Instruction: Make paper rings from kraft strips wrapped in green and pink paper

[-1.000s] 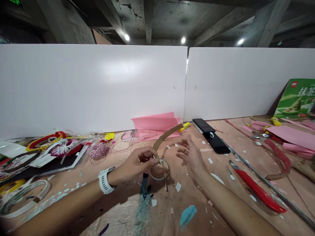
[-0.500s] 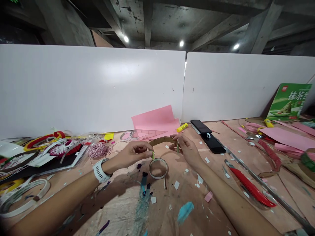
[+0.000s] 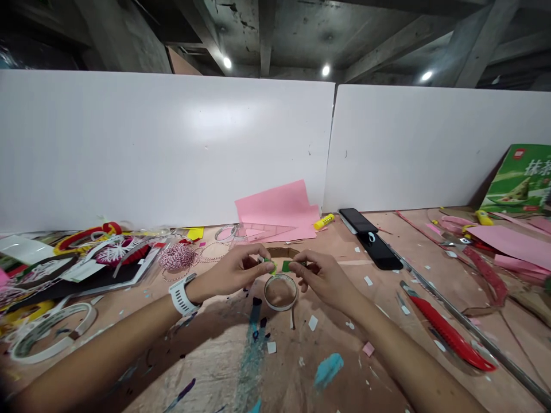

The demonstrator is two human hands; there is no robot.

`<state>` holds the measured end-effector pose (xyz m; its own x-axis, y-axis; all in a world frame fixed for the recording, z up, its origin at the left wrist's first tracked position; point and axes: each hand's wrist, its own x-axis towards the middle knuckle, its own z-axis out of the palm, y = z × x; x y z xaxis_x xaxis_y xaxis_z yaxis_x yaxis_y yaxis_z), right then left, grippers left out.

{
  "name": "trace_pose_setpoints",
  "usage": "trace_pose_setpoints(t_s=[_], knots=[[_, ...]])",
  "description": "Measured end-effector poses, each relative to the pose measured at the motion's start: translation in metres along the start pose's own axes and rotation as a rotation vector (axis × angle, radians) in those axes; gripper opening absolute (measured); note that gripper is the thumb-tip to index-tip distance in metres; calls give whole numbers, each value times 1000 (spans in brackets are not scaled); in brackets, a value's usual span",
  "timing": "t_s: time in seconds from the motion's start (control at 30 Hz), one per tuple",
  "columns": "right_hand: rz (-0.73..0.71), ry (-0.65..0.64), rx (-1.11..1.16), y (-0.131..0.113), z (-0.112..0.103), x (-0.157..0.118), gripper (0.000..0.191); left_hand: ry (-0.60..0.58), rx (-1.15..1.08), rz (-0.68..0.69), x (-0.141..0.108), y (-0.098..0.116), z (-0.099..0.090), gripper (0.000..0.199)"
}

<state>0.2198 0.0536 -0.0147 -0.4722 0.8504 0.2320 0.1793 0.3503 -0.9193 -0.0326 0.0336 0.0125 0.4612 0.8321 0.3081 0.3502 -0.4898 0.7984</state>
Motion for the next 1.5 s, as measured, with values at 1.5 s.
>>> trace_pose_setpoints(t_s=[1.5], knots=[[-89,-10,-294,-1,17,-6,17,13,431,152,-6,-12,35,24]])
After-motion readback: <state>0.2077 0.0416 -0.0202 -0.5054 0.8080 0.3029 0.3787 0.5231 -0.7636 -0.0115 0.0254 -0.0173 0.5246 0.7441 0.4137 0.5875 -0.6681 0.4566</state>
